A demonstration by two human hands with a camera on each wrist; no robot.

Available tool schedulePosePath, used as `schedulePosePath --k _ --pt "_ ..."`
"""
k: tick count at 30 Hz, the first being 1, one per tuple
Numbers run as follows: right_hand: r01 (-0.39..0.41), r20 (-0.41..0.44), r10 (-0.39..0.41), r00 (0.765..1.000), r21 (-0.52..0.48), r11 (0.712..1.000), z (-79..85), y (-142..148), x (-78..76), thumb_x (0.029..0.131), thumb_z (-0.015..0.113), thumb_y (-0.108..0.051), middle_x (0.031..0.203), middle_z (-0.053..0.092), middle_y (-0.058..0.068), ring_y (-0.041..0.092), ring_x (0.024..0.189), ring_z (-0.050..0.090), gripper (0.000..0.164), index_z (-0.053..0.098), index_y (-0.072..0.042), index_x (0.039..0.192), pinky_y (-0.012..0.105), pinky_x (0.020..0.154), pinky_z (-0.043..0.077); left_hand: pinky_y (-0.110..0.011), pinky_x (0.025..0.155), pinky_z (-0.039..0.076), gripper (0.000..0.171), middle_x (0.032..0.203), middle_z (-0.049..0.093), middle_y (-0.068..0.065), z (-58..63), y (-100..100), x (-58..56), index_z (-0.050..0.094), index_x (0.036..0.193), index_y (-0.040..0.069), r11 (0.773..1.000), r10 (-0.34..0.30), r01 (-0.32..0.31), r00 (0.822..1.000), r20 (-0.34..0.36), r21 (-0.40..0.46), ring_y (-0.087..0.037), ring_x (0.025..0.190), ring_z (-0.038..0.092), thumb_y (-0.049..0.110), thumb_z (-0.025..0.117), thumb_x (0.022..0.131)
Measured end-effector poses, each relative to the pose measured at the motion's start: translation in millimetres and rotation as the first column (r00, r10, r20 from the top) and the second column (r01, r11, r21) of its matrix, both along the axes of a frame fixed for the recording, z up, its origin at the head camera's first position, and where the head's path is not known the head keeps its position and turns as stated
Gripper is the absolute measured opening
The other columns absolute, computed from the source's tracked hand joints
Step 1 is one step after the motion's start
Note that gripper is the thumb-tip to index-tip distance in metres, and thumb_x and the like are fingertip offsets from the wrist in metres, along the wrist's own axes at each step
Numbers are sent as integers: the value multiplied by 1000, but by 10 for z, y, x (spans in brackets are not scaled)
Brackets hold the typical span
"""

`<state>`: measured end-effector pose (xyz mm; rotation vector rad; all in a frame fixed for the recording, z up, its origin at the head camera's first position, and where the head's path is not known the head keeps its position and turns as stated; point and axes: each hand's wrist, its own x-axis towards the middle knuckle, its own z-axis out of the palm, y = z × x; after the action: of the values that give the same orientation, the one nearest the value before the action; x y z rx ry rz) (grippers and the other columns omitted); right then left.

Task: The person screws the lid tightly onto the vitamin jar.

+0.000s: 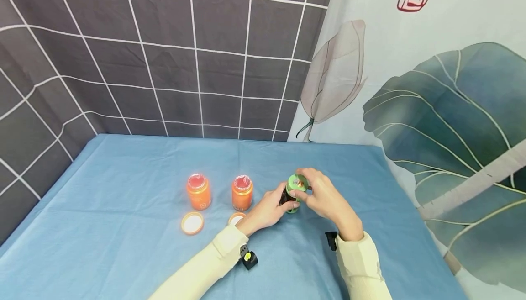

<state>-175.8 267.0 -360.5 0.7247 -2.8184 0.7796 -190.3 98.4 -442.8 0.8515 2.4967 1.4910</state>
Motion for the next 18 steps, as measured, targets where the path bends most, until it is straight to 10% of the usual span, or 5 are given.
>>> schedulePosePath --k 18 --pt "130 -77 -122 990 101 986 -48 -17 -9 76 69 -48 104 55 7 21 87 53 65 53 -5 122 35 66 44 -24 84 45 50 117 57 0 -16 10 -11 37 134 18 999 -18 17 1000 6 34 -5 98 55 36 54 91"
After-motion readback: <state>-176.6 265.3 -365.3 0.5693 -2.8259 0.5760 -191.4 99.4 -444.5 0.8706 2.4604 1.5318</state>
